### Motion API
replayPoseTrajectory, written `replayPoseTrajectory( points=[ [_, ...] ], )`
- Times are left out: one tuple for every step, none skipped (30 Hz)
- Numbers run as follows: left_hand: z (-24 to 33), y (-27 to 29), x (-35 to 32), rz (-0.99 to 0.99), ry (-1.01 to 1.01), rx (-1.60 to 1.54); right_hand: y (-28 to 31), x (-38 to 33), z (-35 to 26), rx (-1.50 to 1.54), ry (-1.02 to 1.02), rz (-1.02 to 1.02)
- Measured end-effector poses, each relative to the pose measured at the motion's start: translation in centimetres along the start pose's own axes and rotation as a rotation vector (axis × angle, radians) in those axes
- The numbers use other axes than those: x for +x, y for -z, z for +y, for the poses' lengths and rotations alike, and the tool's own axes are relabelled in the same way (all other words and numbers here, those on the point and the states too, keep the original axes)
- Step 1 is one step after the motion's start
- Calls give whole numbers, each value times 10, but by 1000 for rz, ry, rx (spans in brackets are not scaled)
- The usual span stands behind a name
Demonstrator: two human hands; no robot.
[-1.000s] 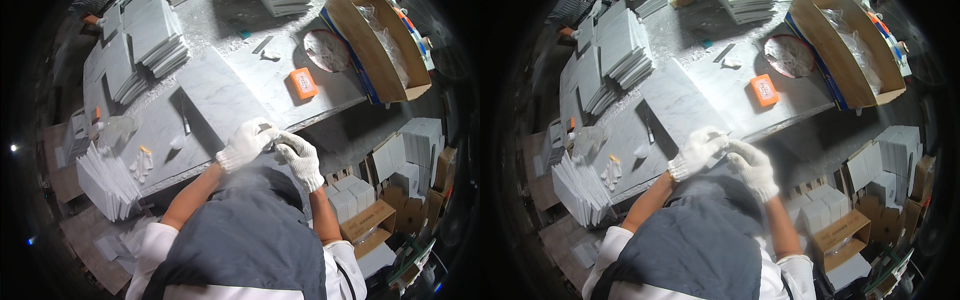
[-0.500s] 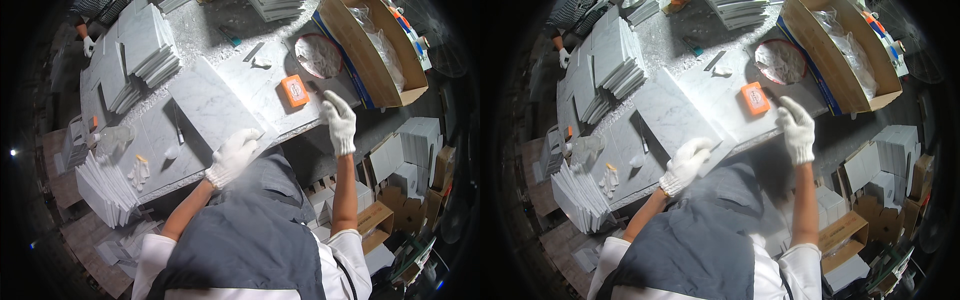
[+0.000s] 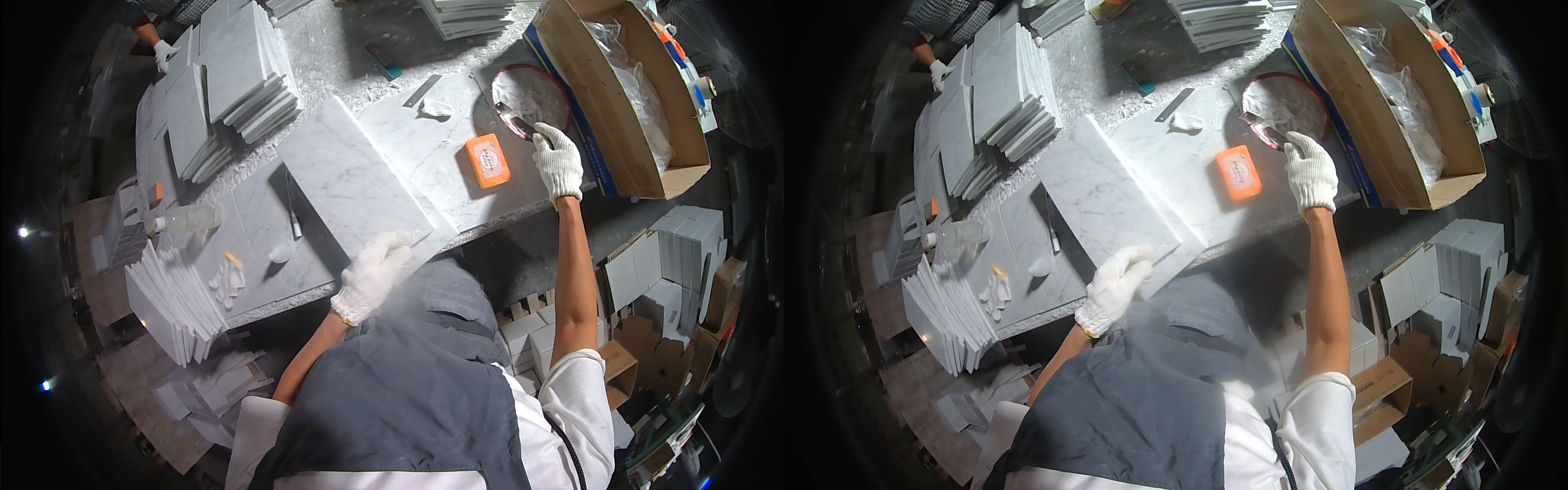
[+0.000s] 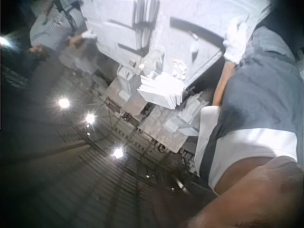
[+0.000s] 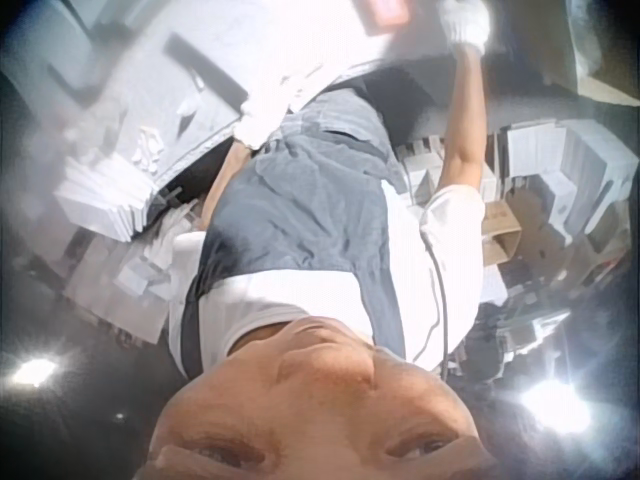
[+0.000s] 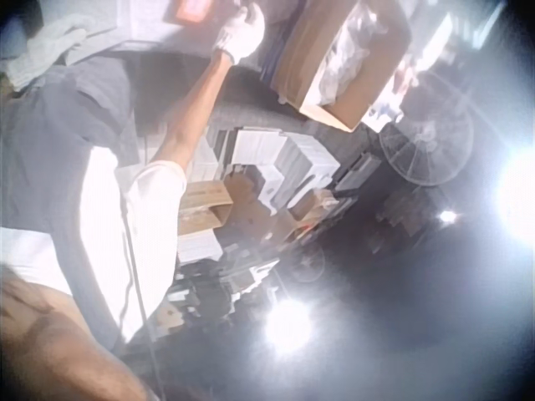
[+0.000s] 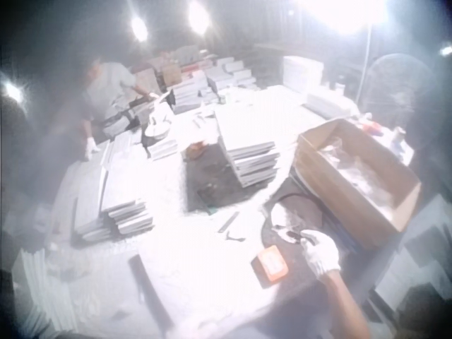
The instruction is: The person repeatedly scrapes the edges of white rectangular stone tiles with a small metal scraper, then wipes the edges with a cloth. The person handles tiles one at a time, rotating them to work different edges, and places finished tiles into a stack.
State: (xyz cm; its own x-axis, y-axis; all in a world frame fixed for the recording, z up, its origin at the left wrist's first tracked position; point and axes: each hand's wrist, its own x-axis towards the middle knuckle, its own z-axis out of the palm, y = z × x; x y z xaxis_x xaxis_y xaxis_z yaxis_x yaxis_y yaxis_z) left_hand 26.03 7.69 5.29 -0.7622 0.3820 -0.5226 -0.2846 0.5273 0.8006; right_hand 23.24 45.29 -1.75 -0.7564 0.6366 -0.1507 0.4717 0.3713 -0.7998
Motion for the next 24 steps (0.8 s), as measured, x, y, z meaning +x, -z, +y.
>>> replayPoseTrajectory(
  points=[
    [-1, 0, 1, 9, 9, -30, -1, 2, 2, 20, -31, -22],
    [-2, 1, 1, 7, 6, -22, -1, 4, 3, 40, -62, -44],
    [-2, 1, 1, 3, 18, -38, -1, 5, 5, 87, -80, -57],
    [-2, 1, 1, 2, 17, -98, -2, 6, 6, 133, -97, -69],
    [-2, 1, 1, 11, 23, -49, -2, 7, 7, 180, -107, -76],
    [-2, 0, 1, 23, 16, -42, -2, 8, 8, 219, -114, -80],
    [-3, 1, 1, 34, 27, -75, -2, 9, 10, 254, -123, -77],
    [-3, 1, 1, 44, 1, -32, -2, 8, 11, 289, -131, -74],
    [-3, 2, 1, 53, -6, -29, -1, 8, 12, 324, -140, -70],
    [-4, 3, 2, 52, -11, -58, 0, 6, 13, 321, -139, -68],
    [-6, 5, 3, 72, -18, 9, 0, 3, 14, 317, -138, -65],
    [-8, 8, 4, 82, -22, 42, 2, -2, 15, 314, -137, -63],
    [-10, 11, 6, 92, -26, 76, 3, -8, 15, 318, -116, -48],
    [-13, 13, 7, 130, -59, 86, 5, -16, 15, 322, -95, -35],
    [-16, 16, 8, 170, -89, 96, 6, -26, 13, 336, -93, -29],
    [-19, 19, 9, 208, -85, 83, 6, -38, 11, 330, -72, -10],
    [-22, 21, 9, 203, -106, 57, 6, -51, 9, 367, -57, -35],
    [-24, 22, 11, 196, -95, 8, 7, -67, 5, 406, -83, -57],
    [-26, 24, 12, 187, -86, -42, 5, -84, 1, 445, -108, -77],
    [-28, 24, 14, 164, -61, -126, 3, -101, -3, 531, -133, -140],
    [-29, 25, 16, 168, -70, -65, 0, -119, -8, 594, -202, -207],
    [-30, 26, 18, 160, -71, -27, -3, -136, -12, 567, -188, -256],
    [-30, 27, 20, 156, -68, -18, -7, -153, -16, 551, -204, -297],
    [-30, 27, 22, 140, -69, 2, -13, -168, -20, 556, -241, -323]
  ],
)
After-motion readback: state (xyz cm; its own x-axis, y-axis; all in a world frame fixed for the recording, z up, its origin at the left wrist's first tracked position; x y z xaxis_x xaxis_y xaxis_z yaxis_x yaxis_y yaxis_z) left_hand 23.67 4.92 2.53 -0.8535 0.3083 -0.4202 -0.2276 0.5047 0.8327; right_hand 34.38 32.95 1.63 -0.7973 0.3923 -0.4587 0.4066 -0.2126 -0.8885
